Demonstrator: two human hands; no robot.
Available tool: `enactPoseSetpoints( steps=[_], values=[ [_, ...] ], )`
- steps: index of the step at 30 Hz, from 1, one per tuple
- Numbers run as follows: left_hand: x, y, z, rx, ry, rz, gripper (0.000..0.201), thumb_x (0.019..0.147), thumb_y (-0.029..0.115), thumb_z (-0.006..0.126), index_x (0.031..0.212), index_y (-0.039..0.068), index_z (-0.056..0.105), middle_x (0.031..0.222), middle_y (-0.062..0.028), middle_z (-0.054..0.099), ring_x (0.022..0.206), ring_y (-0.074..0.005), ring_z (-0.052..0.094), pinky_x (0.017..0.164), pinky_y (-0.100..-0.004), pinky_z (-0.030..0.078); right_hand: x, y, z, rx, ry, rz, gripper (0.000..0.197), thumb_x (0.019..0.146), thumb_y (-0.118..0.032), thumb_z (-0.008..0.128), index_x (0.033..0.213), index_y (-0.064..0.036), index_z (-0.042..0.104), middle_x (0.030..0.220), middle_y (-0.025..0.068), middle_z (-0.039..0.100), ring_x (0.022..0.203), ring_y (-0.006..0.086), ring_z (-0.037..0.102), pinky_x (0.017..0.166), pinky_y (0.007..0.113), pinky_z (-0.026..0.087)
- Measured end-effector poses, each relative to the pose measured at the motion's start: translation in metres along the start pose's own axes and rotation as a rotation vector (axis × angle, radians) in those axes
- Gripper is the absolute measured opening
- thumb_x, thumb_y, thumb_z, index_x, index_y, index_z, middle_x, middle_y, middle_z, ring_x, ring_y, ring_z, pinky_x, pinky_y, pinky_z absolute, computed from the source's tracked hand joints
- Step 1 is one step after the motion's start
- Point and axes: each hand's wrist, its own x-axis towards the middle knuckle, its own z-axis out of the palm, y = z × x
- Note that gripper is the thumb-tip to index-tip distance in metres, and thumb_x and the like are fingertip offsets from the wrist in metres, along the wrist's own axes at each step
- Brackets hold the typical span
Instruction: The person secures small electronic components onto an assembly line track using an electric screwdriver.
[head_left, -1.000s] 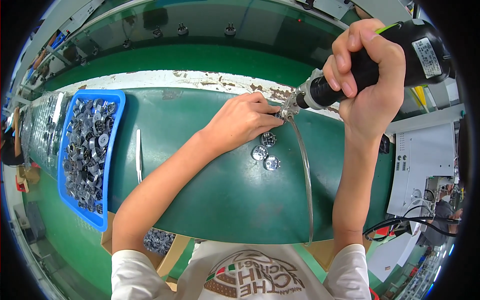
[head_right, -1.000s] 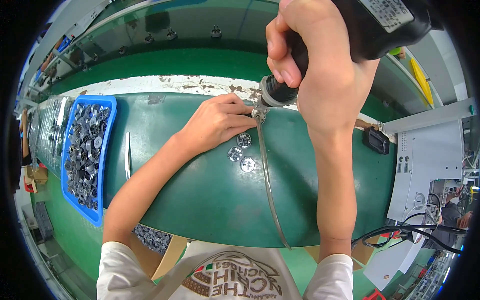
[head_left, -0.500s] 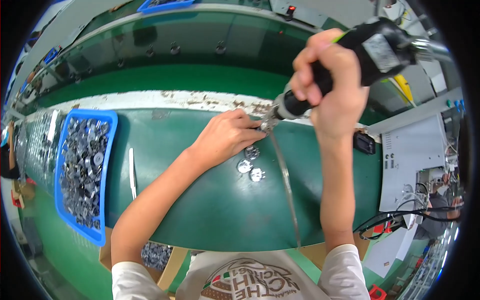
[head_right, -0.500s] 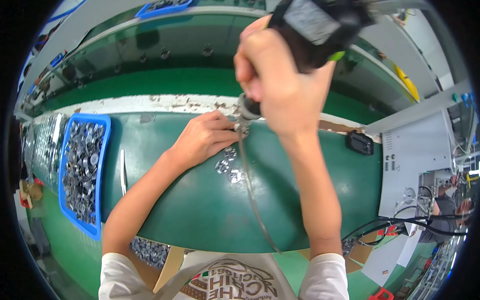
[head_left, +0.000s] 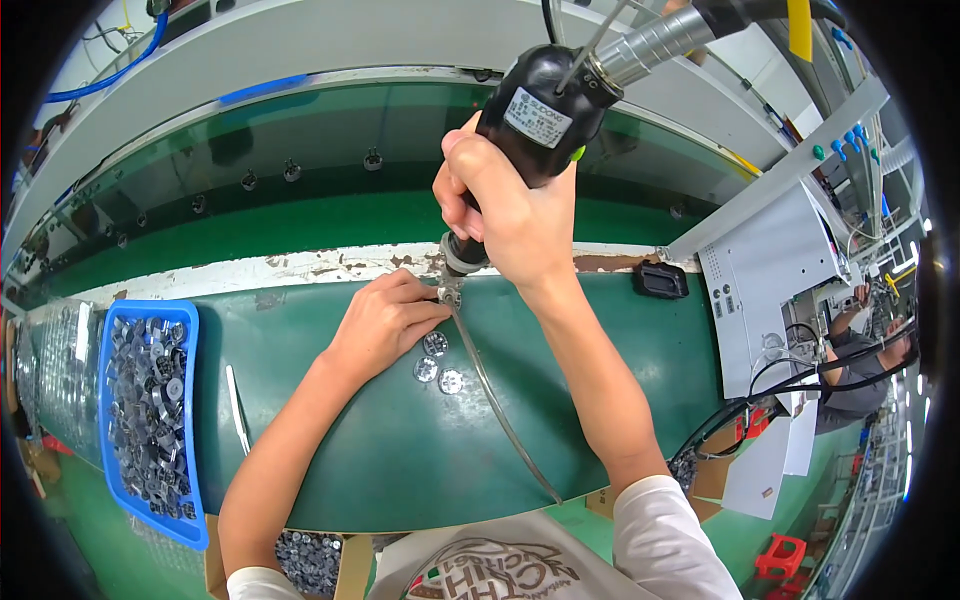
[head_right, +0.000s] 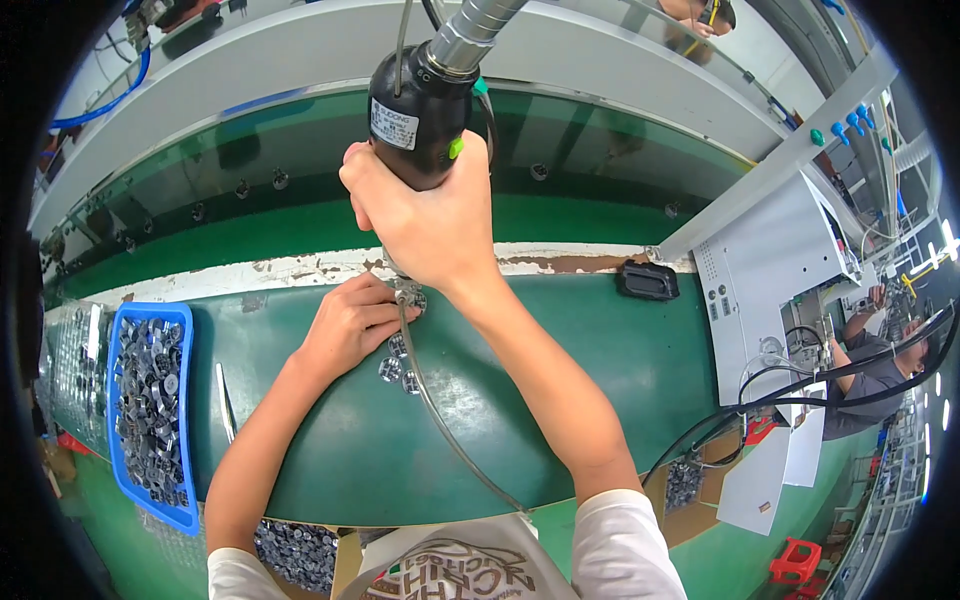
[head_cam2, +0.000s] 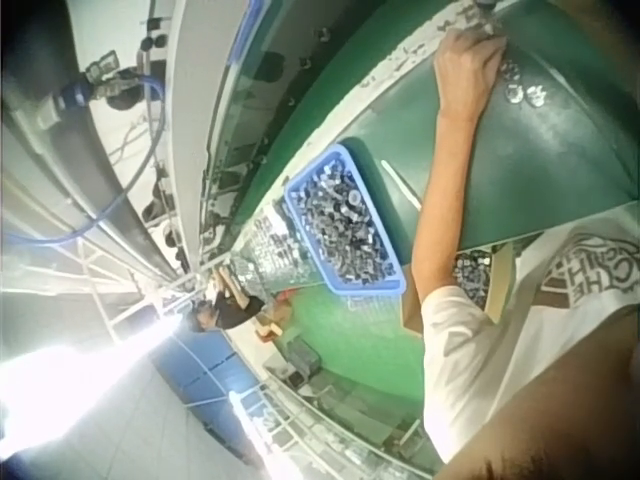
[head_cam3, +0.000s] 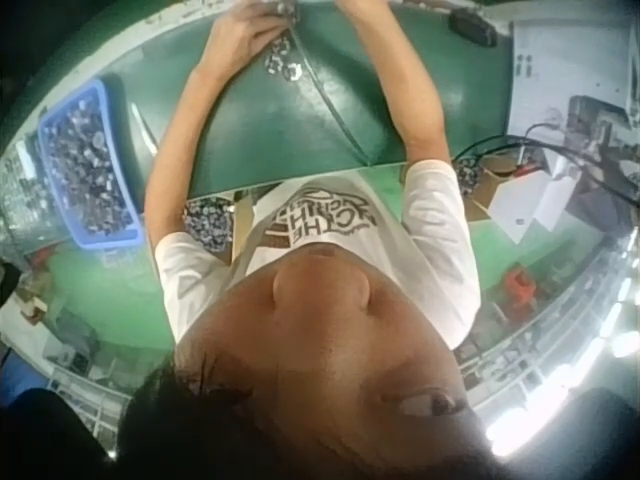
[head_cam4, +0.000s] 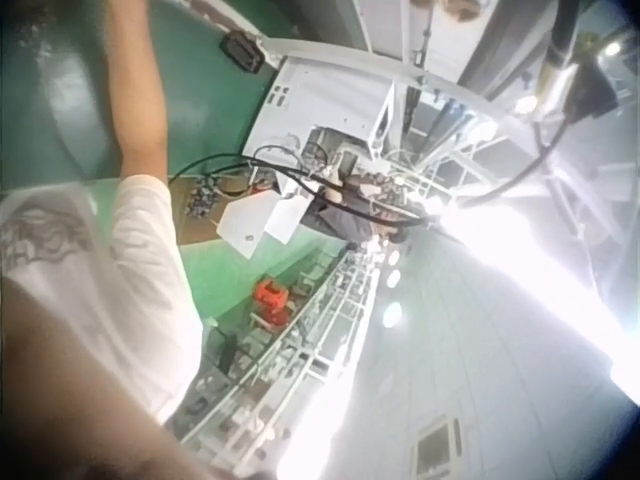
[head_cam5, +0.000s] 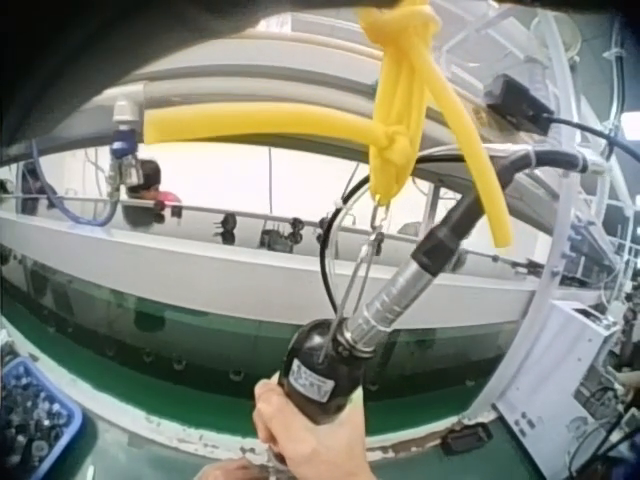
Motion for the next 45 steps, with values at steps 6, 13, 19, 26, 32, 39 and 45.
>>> enactPoseSetpoints(
  steps=[6,13,19,26,32,39,45],
  values=[
    [0.001,-0.002,0.000,-0.009,0.087,0.051,0.018,0.077,0.012,0.081,0.095,0.010,0.081,0.083,-0.0025,0.067,0.083,-0.0229,0.062,0.072,-0.0378,0.054,-0.004,-0.012,0.004,-0.106,0.085,0.025,0.023,0.096,-0.015,0.060,0.076,-0.0034,0.056,0.060,0.0063,0.058,0.045,0.0094,0.049,0.042,0.024,0.034],
    [-0.001,-0.001,0.003,0.051,0.163,0.001,0.014,0.074,0.015,0.086,0.087,0.012,0.080,0.080,0.0005,0.062,0.082,-0.0203,0.058,0.071,-0.0347,0.053,-0.002,-0.054,-0.031,-0.029,0.071,-0.059,0.029,0.100,-0.025,0.049,0.083,-0.0020,0.054,0.060,0.0054,0.048,0.040,0.0086,0.029,0.044,0.027,0.034],
    [-0.001,-0.004,0.006,0.055,0.184,-0.003,0.016,0.073,0.015,0.087,0.088,0.011,0.080,0.079,-0.0003,0.061,0.080,-0.0208,0.058,0.068,-0.0349,0.053,-0.002,-0.025,-0.013,-0.100,0.035,-0.020,0.026,0.096,-0.019,0.053,0.079,-0.0001,0.054,0.057,0.0076,0.049,0.040,0.0093,0.031,0.044,0.027,0.035],
    [-0.001,-0.003,0.005,0.054,0.193,0.000,0.016,0.073,0.015,0.087,0.085,0.009,0.079,0.080,-0.0007,0.060,0.079,-0.0206,0.057,0.068,-0.0351,0.052,-0.003,-0.015,-0.007,-0.098,0.037,0.004,0.025,0.094,-0.019,0.054,0.078,-0.0002,0.053,0.056,0.0073,0.048,0.040,0.0096,0.030,0.044,0.028,0.036],
    [-0.001,-0.002,0.006,0.044,0.201,0.006,0.016,0.073,0.016,0.087,0.084,0.009,0.079,0.079,-0.0008,0.059,0.079,-0.0208,0.056,0.067,-0.0355,0.052,-0.002,-0.010,-0.012,0.035,0.017,-0.007,0.017,0.090,-0.007,0.056,0.075,0.0014,0.059,0.056,0.0059,0.054,0.042,0.0094,0.044,0.042,0.025,0.036],
    [-0.001,-0.003,0.006,0.049,0.201,0.003,0.016,0.073,0.017,0.087,0.084,0.009,0.079,0.080,-0.0007,0.059,0.079,-0.0207,0.056,0.068,-0.0354,0.052,-0.003,-0.010,-0.010,0.023,0.022,-0.008,0.018,0.091,-0.008,0.057,0.076,0.0014,0.059,0.056,0.0055,0.054,0.041,0.0092,0.044,0.042,0.025,0.036],
    [-0.001,-0.002,0.006,0.057,0.199,0.008,0.016,0.073,0.017,0.087,0.084,0.009,0.079,0.079,-0.0007,0.059,0.079,-0.0207,0.056,0.068,-0.0354,0.052,-0.003,-0.007,-0.009,0.008,0.011,-0.003,0.018,0.091,-0.008,0.056,0.076,0.0010,0.058,0.056,0.0052,0.054,0.042,0.0089,0.044,0.042,0.025,0.036]
  ],
)
